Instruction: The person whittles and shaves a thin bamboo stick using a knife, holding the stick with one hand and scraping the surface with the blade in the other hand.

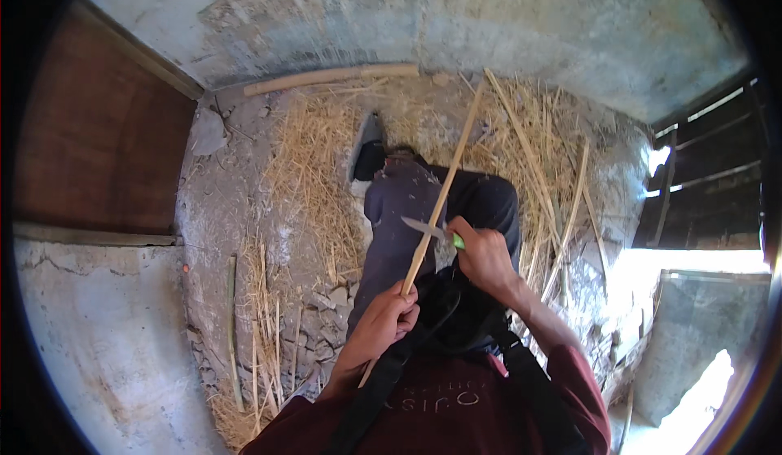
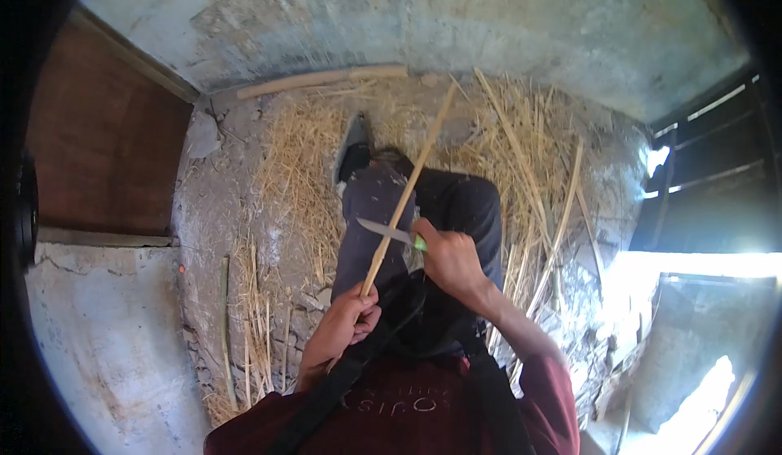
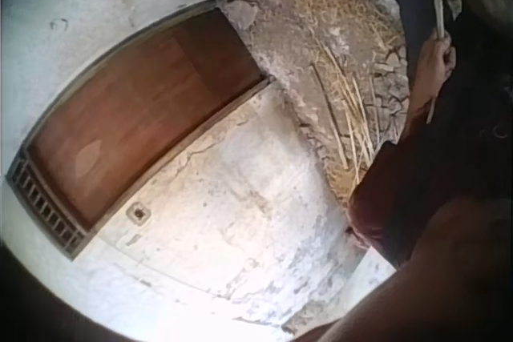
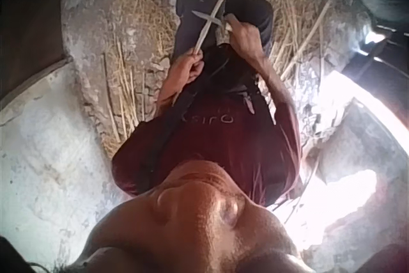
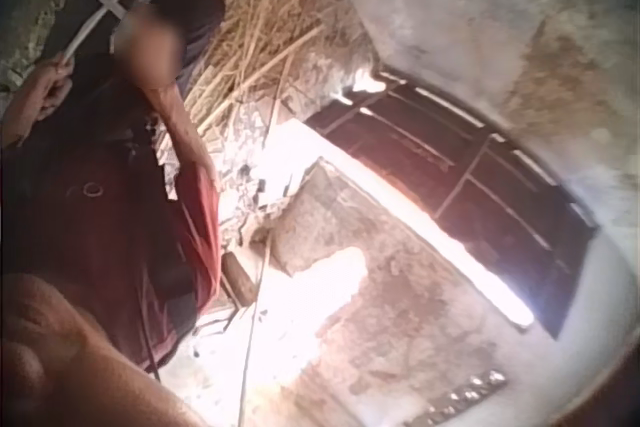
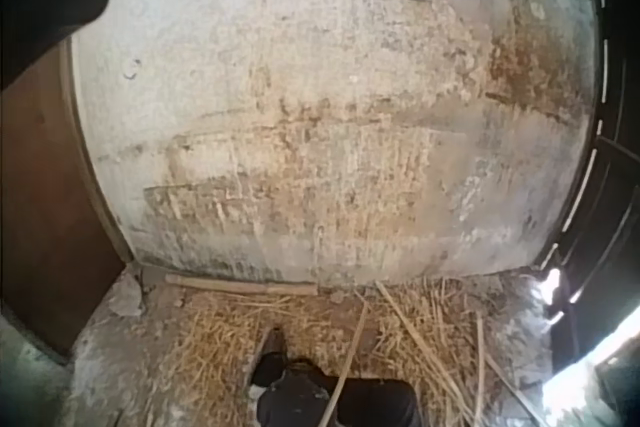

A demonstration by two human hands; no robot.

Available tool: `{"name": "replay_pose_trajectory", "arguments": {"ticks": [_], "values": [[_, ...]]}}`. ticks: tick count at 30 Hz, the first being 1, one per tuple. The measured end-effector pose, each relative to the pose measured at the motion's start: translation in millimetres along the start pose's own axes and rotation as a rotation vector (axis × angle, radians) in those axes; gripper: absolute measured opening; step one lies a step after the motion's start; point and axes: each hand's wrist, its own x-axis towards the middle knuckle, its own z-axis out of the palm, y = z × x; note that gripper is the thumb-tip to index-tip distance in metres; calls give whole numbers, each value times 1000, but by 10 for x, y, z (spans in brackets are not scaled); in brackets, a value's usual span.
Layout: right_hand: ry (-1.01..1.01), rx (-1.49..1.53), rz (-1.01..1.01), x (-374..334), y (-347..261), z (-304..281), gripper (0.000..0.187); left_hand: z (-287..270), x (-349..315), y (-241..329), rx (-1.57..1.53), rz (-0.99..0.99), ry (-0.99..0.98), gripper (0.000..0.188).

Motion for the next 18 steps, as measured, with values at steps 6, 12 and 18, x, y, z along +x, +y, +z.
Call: {"name": "replay_pose_trajectory", "arguments": {"ticks": [6, 12, 18], "values": [[191, 322, 177, -93, -47, -89, 15, -169, -5, -36, 16, 73, -43, 13], [348, 495, 419, -338, 213, -176, 32, -360, -195, -2, -19, 148, -3, 13], [416, 503, 437, -658, 151, -159, 30, -439, -425, -102, -106, 268, 58, 12]]}}
